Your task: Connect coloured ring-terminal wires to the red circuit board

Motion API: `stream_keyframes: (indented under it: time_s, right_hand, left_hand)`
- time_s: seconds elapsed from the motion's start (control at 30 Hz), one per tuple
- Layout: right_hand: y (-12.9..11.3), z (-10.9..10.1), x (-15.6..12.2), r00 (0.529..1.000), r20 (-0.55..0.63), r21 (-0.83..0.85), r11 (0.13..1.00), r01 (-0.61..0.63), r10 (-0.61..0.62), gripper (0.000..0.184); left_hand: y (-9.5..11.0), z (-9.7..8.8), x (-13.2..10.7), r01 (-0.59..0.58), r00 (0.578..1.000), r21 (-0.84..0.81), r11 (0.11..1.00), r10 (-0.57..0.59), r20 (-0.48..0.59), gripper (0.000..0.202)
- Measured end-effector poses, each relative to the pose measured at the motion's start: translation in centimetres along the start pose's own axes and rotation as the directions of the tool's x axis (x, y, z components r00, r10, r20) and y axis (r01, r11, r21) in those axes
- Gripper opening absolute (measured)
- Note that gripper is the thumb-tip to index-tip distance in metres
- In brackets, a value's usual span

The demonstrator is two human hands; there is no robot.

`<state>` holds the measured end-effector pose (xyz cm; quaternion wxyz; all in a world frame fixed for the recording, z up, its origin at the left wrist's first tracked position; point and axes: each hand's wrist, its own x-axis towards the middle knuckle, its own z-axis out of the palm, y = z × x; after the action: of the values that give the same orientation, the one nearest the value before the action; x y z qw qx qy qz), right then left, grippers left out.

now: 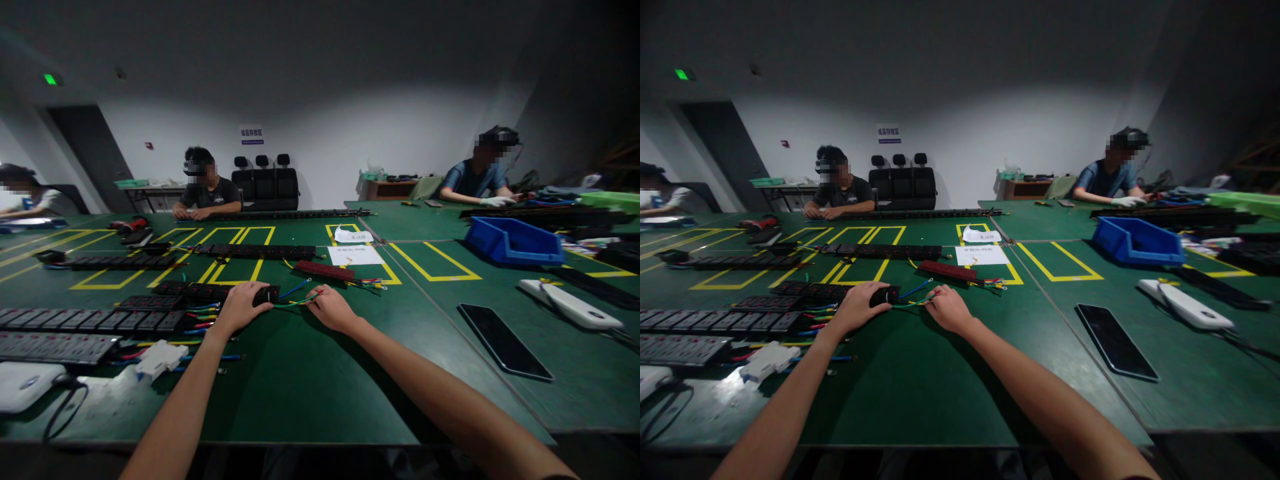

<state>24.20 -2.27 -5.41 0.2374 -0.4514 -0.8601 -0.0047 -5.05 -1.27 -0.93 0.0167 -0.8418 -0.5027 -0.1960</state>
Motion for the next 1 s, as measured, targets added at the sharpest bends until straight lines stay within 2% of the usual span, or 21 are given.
stream_keyframes:
  time_s: [1.0]
  right_hand:
    - [-0.46, -0.55, 0.02, 1.000, 0.017, -0.005, 1.000, -0.019, 0.019, 0.028]
  left_hand:
    - [-0.33, 0.19, 0.01, -0.015, 1.000, -0.011, 1.000, 0.015, -0.005, 0.048]
